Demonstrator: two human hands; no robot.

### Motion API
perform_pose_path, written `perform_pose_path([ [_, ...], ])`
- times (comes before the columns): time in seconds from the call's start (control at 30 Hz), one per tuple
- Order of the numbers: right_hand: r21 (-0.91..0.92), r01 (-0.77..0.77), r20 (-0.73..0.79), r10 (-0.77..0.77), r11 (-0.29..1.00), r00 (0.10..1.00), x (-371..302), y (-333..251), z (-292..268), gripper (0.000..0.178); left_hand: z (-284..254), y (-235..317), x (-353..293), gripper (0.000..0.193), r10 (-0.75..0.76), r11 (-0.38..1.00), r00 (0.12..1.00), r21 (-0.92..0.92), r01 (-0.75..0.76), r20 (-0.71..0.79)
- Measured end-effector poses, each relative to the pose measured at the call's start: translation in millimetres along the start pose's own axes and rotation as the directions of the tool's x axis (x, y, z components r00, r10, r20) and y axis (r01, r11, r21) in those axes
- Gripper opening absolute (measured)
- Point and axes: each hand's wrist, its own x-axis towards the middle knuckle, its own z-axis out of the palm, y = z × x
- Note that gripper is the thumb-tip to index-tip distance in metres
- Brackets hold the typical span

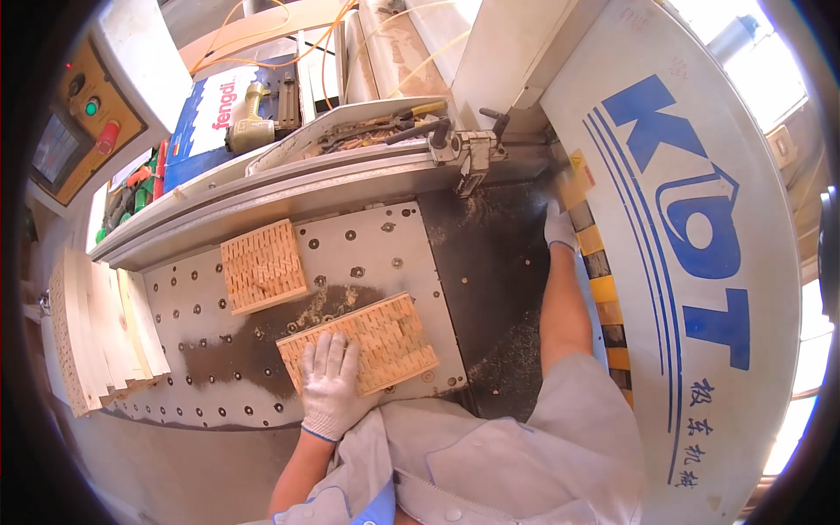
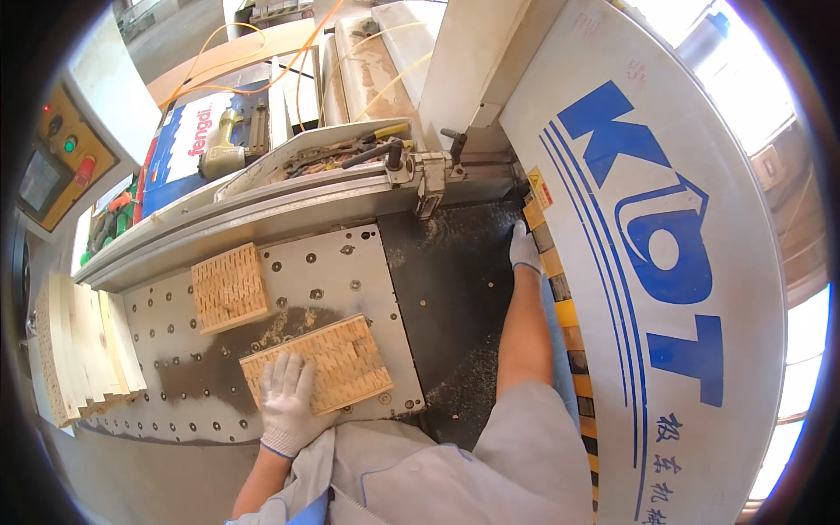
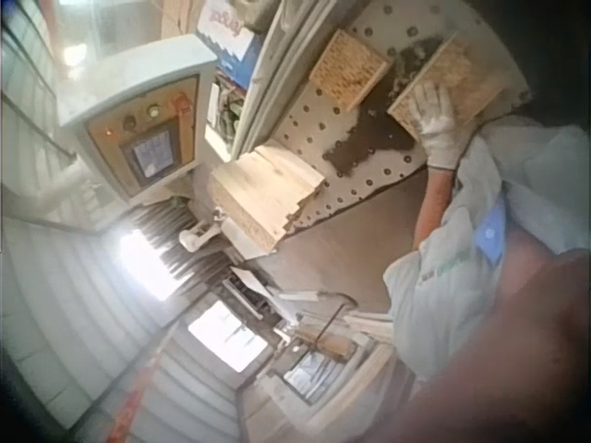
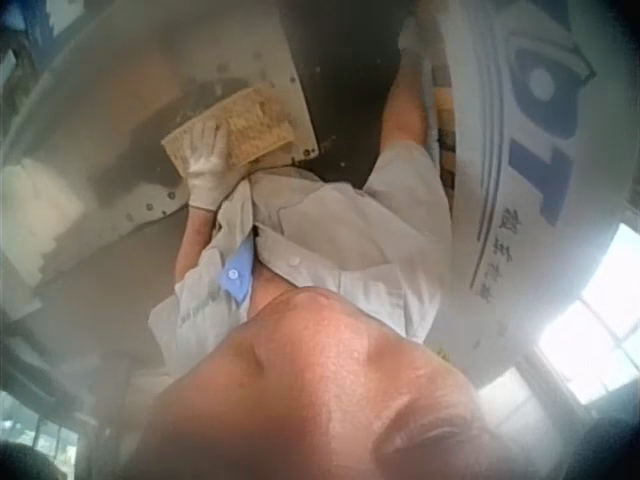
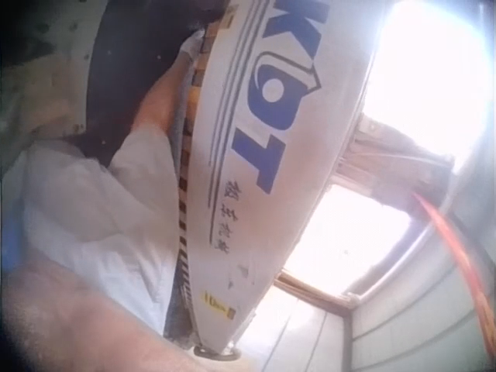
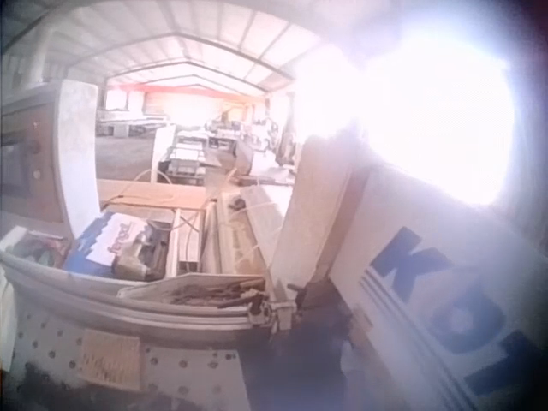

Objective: The person places wood panels into a large machine, operates a control panel with a touchscreen and buttons, and retrieves long wood beams from a stack to feed them into the machine.

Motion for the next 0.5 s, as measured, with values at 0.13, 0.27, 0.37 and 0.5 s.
perform_pose_path([
  [0.13,-0.109,0.039,0.073,-0.031,0.993,0.997,-32,-13,-19,0.104,0,-13,-8,0.099,-0.056,0.998,0.997,0.004,0.056,-0.052],
  [0.27,-0.285,0.364,-0.318,-0.446,0.887,0.837,-177,-7,-39,0.092,3,-23,-11,0.095,-0.047,0.998,0.991,0.036,0.052,-0.126],
  [0.37,0.054,0.487,-0.192,-0.469,0.872,0.862,-272,-5,-65,0.075,2,-30,-14,0.095,-0.073,0.997,0.988,0.022,0.077,-0.136],
  [0.5,0.130,0.471,-0.121,-0.458,0.872,0.881,-322,-17,-78,0.082,1,-36,-21,0.095,-0.080,0.997,0.987,-0.008,0.080,-0.138],
])
